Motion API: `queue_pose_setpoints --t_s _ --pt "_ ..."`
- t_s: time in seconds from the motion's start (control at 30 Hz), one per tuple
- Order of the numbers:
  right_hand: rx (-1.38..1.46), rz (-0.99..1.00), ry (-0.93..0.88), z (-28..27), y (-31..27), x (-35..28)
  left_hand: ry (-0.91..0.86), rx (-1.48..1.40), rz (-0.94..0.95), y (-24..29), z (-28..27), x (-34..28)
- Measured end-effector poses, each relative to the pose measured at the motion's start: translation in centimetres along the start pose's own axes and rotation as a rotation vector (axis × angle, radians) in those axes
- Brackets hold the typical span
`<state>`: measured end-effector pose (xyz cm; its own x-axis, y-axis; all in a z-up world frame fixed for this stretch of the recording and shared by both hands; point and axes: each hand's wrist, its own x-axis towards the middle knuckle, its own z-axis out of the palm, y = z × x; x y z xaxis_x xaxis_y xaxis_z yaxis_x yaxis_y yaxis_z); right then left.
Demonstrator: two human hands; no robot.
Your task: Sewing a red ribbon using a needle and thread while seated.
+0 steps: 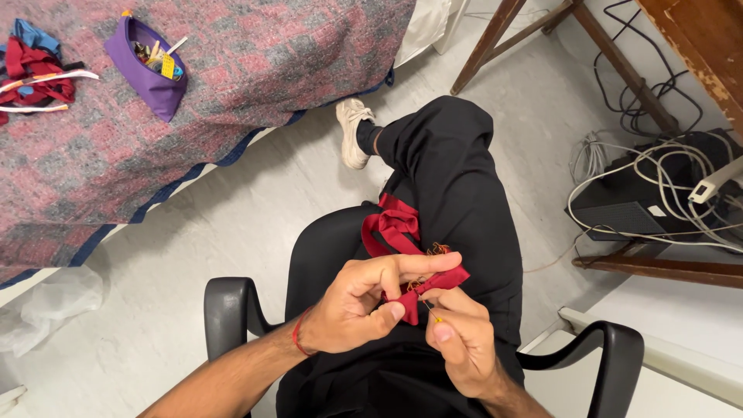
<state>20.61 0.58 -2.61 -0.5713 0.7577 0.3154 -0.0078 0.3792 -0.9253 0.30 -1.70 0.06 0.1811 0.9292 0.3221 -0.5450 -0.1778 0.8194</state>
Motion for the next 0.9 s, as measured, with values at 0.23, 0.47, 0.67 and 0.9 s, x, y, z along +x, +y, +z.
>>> queue_pose_setpoints --t_s 0.23,0.47,0.67,0.9 --pt "0.013 -0.01 -0.009 -0.01 0.08 -0.05 0.006 0.027 0.014 0.01 -0.02 0.02" --pt "-0.07 0.004 -0.013 -0.24 0.03 -0.06 -0.005 0.064 0.031 -0.05 0.09 0.06" --pt "-0.074 0.031 -0.023 -0.28 -0.34 0.19 -0.018 0.225 0.064 0.4 0.29 0.38" --pt "-0.097 0.059 -0.029 0.02 -0.47 0.35 -0.036 0.403 0.144 0.37 0.51 0.42"
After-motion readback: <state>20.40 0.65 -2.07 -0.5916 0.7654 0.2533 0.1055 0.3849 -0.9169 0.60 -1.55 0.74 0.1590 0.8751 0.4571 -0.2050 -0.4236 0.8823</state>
